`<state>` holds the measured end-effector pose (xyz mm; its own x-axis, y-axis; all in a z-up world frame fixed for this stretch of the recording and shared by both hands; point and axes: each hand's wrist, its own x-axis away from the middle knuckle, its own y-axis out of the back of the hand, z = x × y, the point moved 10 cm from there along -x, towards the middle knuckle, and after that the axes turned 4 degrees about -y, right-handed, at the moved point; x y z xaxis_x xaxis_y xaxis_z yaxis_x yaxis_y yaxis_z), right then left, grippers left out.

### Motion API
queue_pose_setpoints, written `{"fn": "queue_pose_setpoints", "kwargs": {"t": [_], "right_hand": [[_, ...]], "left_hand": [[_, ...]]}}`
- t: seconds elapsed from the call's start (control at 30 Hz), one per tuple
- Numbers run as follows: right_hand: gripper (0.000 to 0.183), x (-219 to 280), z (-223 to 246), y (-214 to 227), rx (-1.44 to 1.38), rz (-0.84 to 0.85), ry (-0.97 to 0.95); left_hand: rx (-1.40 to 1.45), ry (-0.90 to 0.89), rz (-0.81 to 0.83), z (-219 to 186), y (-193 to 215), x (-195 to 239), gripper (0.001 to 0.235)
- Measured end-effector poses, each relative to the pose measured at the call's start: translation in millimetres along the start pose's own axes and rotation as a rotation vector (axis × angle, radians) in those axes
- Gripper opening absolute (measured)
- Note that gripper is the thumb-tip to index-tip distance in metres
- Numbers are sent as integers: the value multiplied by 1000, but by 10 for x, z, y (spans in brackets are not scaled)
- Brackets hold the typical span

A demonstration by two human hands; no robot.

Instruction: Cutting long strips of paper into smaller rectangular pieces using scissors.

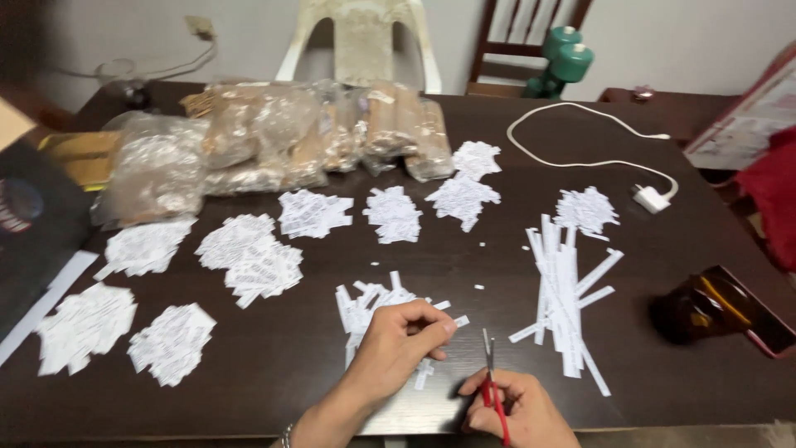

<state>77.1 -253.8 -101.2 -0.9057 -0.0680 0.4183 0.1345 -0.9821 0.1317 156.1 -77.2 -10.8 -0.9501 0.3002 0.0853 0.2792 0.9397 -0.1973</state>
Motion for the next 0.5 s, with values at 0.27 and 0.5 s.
{"fn": "queue_pose_setpoints", "kwargs": {"t": [0.27,0.5], "right_hand": [[15,67,67,215,-26,-47,-75],[14,8,77,362,-207,20,-1]], "left_hand": [[-108,221,223,-14,-731,-211,9],[-15,251,259,79,-1002,-351,5]]}}
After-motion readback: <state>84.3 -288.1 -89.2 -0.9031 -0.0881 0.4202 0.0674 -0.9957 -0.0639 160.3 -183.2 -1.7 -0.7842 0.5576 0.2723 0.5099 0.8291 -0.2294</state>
